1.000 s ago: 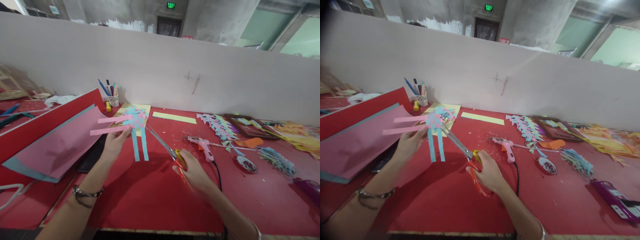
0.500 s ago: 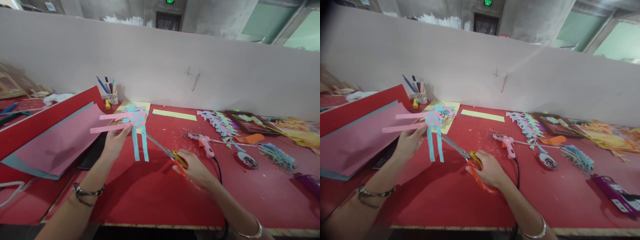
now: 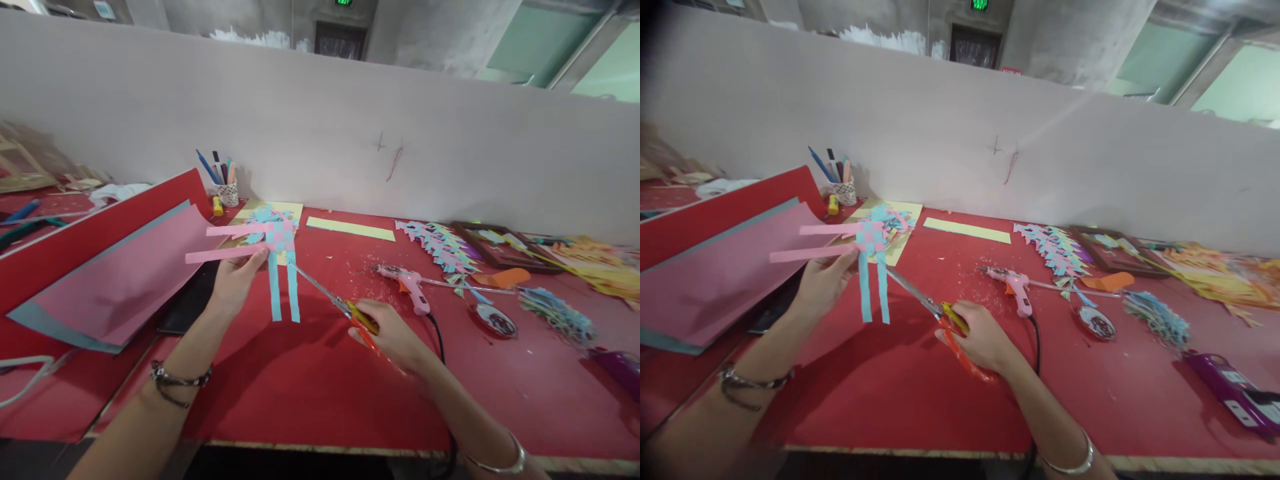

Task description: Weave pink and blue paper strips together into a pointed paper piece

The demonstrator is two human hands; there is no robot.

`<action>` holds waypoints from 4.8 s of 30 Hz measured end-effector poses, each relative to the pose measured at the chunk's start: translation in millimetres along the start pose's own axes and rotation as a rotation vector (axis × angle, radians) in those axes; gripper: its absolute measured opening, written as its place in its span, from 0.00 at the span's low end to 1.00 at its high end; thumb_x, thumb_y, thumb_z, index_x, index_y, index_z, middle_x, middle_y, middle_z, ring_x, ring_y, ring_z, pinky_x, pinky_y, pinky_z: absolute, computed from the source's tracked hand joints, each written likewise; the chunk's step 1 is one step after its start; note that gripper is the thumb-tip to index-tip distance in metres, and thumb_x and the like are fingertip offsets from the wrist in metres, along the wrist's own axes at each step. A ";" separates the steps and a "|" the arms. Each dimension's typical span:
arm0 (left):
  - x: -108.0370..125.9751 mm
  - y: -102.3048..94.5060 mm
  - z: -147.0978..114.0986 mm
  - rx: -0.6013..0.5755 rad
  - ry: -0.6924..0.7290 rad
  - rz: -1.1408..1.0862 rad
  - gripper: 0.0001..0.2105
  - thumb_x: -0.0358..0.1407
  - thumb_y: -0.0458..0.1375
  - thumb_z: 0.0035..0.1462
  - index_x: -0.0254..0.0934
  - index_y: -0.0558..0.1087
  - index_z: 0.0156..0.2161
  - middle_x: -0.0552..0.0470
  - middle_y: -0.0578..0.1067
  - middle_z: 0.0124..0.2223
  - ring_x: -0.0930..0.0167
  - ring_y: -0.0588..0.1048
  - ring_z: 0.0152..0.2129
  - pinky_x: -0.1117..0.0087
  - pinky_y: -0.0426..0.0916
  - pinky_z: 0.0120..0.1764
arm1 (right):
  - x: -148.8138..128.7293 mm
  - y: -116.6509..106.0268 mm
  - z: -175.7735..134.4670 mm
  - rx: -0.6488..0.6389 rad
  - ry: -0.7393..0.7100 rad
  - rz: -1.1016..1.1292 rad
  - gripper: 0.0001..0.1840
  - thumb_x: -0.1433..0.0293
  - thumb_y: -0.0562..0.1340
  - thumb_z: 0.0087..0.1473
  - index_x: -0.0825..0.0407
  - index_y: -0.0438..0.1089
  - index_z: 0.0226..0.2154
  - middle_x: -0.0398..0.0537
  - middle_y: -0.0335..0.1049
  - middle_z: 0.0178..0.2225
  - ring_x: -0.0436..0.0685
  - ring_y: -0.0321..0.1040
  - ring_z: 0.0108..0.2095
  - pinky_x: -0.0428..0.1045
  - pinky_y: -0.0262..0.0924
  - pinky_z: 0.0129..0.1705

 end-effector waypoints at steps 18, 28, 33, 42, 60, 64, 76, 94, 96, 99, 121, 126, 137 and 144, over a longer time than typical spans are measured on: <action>-7.3 -0.4 2.4 0.000 -0.023 -0.036 0.04 0.33 0.63 0.35 0.38 0.72 0.20 0.56 0.72 0.19 0.75 0.69 0.17 0.73 0.68 0.22 | -1.6 -2.2 0.5 -0.021 0.006 0.052 0.20 0.57 0.53 0.49 0.51 0.47 0.18 0.38 0.49 0.19 0.47 0.44 0.21 0.44 0.41 0.23; -7.5 -0.8 1.7 0.026 -0.053 -0.047 0.06 0.34 0.65 0.31 0.38 0.72 0.18 0.56 0.72 0.19 0.75 0.68 0.17 0.73 0.68 0.22 | -2.2 -2.7 0.0 -0.022 0.017 0.049 0.20 0.58 0.53 0.49 0.51 0.47 0.17 0.38 0.50 0.19 0.46 0.44 0.21 0.44 0.41 0.23; -8.2 0.5 1.2 0.044 -0.073 -0.038 0.07 0.34 0.65 0.30 0.37 0.72 0.18 0.56 0.72 0.19 0.75 0.68 0.17 0.74 0.67 0.22 | 2.4 -1.2 -0.2 -0.024 0.044 0.048 0.21 0.56 0.54 0.48 0.51 0.48 0.17 0.39 0.50 0.20 0.47 0.44 0.21 0.44 0.41 0.23; -10.1 0.7 1.5 0.012 -0.049 -0.021 0.05 0.32 0.63 0.35 0.38 0.71 0.20 0.57 0.70 0.19 0.76 0.66 0.17 0.75 0.65 0.22 | 1.8 -2.8 -1.0 -0.027 0.051 0.067 0.21 0.56 0.55 0.48 0.52 0.48 0.17 0.37 0.48 0.19 0.46 0.43 0.20 0.44 0.40 0.22; -16.6 -1.7 4.5 0.054 -0.138 -0.131 0.05 0.33 0.63 0.38 0.36 0.71 0.20 0.57 0.70 0.19 0.78 0.67 0.16 0.77 0.63 0.21 | 5.1 -6.2 -1.5 -0.015 0.092 0.035 0.22 0.55 0.54 0.48 0.52 0.48 0.16 0.37 0.48 0.18 0.45 0.43 0.20 0.44 0.39 0.21; -20.5 -4.3 6.6 0.057 -0.129 -0.105 0.04 0.33 0.63 0.38 0.37 0.71 0.21 0.57 0.71 0.19 0.77 0.68 0.16 0.75 0.64 0.23 | 6.5 -5.3 -0.8 -0.017 0.104 -0.002 0.22 0.55 0.54 0.48 0.52 0.47 0.16 0.37 0.47 0.17 0.45 0.42 0.19 0.44 0.38 0.21; -18.9 -8.2 7.8 0.135 -0.105 -0.144 0.05 0.33 0.62 0.39 0.36 0.70 0.22 0.58 0.71 0.18 0.79 0.68 0.15 0.76 0.64 0.23 | 4.8 -1.3 -2.2 -0.011 0.035 -0.083 0.12 0.60 0.55 0.50 0.52 0.55 0.25 0.44 0.59 0.27 0.50 0.56 0.27 0.45 0.50 0.30; -19.5 -2.8 2.9 0.078 -0.095 -0.212 0.07 0.36 0.63 0.37 0.37 0.69 0.22 0.58 0.72 0.23 0.77 0.70 0.22 0.74 0.63 0.28 | -0.8 1.1 -4.9 -0.076 0.151 -0.142 0.13 0.59 0.57 0.48 0.53 0.60 0.28 0.47 0.65 0.30 0.53 0.60 0.29 0.45 0.47 0.28; -19.9 -2.3 3.0 0.063 -0.080 -0.195 0.06 0.36 0.62 0.39 0.37 0.70 0.23 0.58 0.72 0.23 0.77 0.70 0.22 0.73 0.63 0.29 | -1.1 1.3 -4.8 -0.078 0.154 -0.165 0.14 0.58 0.57 0.47 0.53 0.60 0.28 0.47 0.65 0.30 0.53 0.59 0.29 0.45 0.46 0.28; -21.3 0.2 2.0 0.034 -0.064 -0.163 0.06 0.36 0.62 0.40 0.37 0.70 0.25 0.58 0.72 0.24 0.76 0.70 0.23 0.71 0.64 0.31 | -1.9 1.1 -4.0 -0.083 0.154 -0.181 0.15 0.58 0.57 0.47 0.53 0.61 0.27 0.47 0.65 0.29 0.52 0.59 0.28 0.45 0.46 0.27; -26.2 6.0 -5.2 0.014 -0.190 -0.157 0.08 0.37 0.64 0.37 0.37 0.69 0.23 0.59 0.71 0.22 0.77 0.70 0.21 0.75 0.64 0.24 | 0.4 1.8 -2.2 -0.116 0.154 -0.140 0.13 0.60 0.56 0.49 0.53 0.62 0.25 0.46 0.66 0.28 0.52 0.59 0.27 0.45 0.45 0.28; -24.5 7.9 -7.8 0.061 -0.236 -0.192 0.12 0.37 0.67 0.30 0.36 0.70 0.22 0.60 0.71 0.20 0.79 0.69 0.18 0.77 0.64 0.22 | 1.5 1.3 -2.7 -0.121 0.167 -0.151 0.14 0.59 0.57 0.47 0.54 0.61 0.24 0.45 0.64 0.25 0.50 0.56 0.25 0.44 0.43 0.26; -27.8 6.5 -6.9 0.064 -0.255 -0.151 0.10 0.37 0.65 0.35 0.35 0.69 0.22 0.59 0.70 0.20 0.78 0.69 0.19 0.75 0.65 0.23 | 0.8 1.1 -2.3 -0.106 0.185 -0.185 0.18 0.58 0.56 0.47 0.52 0.53 0.18 0.40 0.56 0.19 0.47 0.48 0.21 0.44 0.38 0.23; -27.5 -2.6 0.5 0.112 -0.166 -0.134 0.09 0.37 0.63 0.38 0.36 0.69 0.23 0.57 0.71 0.23 0.79 0.69 0.21 0.77 0.65 0.26 | 3.3 -1.0 -1.8 -0.049 0.182 -0.178 0.19 0.57 0.56 0.46 0.52 0.52 0.18 0.39 0.54 0.19 0.47 0.48 0.21 0.44 0.38 0.22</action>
Point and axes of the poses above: each hand's wrist, its own z-axis towards the middle knuckle, its own y-axis out of the palm, x = y × z, the point moved 5 cm from there along z, towards the middle knuckle
